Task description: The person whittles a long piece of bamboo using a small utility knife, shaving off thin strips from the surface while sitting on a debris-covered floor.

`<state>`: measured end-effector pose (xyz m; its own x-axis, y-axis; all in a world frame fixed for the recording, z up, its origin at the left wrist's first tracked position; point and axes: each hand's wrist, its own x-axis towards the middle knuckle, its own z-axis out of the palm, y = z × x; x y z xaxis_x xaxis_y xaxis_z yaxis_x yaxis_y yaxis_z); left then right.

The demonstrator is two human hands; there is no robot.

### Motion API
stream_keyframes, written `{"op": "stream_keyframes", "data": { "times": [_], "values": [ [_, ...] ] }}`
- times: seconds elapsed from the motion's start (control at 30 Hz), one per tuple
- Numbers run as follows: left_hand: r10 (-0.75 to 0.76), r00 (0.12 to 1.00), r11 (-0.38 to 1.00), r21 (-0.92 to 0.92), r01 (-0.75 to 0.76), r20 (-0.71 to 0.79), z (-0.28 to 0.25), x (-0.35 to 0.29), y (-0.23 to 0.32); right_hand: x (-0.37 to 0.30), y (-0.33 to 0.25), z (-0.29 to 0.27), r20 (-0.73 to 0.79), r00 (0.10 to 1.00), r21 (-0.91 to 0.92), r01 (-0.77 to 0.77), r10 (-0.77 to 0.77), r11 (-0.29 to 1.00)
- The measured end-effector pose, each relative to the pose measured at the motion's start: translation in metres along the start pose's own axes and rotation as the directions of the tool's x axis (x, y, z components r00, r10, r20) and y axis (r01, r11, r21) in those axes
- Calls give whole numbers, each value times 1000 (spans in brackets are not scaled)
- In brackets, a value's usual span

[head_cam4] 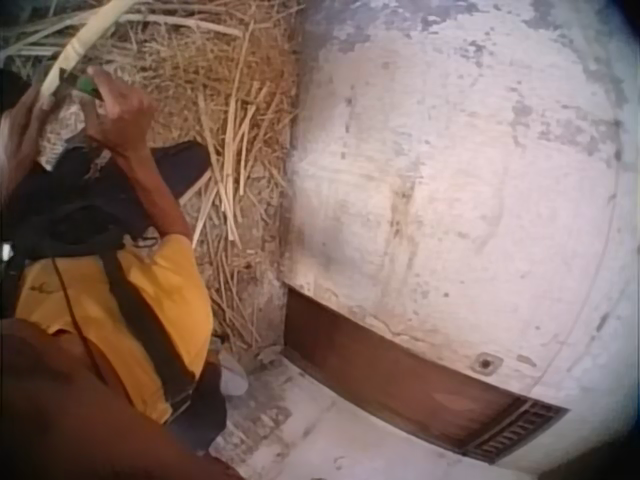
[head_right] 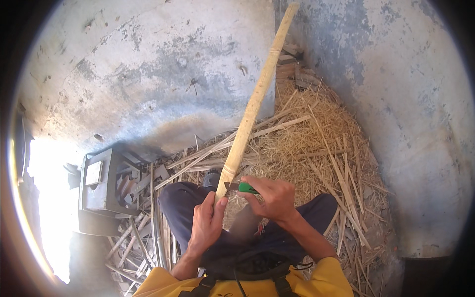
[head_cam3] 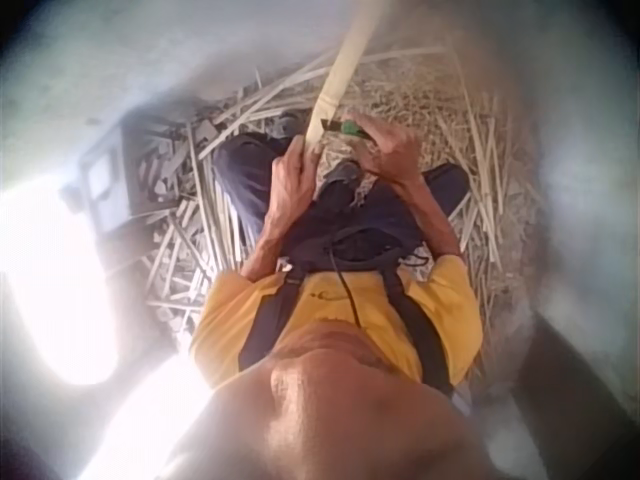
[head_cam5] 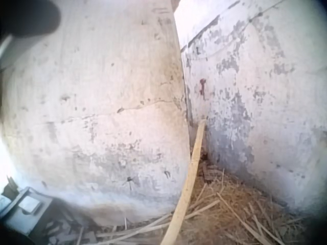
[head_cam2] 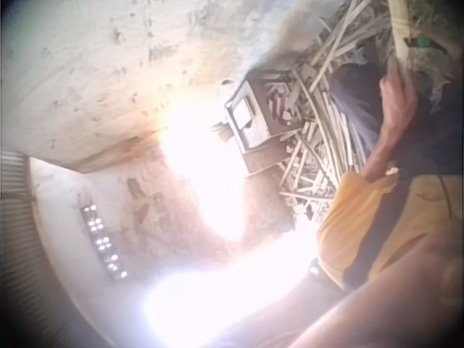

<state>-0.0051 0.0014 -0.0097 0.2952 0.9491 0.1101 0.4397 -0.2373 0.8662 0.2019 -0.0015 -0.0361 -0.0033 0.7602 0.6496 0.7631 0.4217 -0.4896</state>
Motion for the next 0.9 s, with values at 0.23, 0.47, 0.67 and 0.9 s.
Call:
{"op": "stream_keyframes", "data": {
  "times": [0.23,0.47,0.67,0.9],
  "values": [
    [-154,987,988,-21,155,46,-3,-3,0,2,-1,7,6,999,30,-44,44,999],
    [-149,989,986,-81,149,4,-4,-7,-7,9,-6,18,1,1000,82,-30,30,996],
    [-163,986,985,-62,160,-42,-6,-12,-5,27,-16,15,59,990,145,-139,131,980],
    [-149,988,949,-286,133,-35,-10,-17,-24,37,-28,17,156,981,318,-157,111,935]
  ]
}}
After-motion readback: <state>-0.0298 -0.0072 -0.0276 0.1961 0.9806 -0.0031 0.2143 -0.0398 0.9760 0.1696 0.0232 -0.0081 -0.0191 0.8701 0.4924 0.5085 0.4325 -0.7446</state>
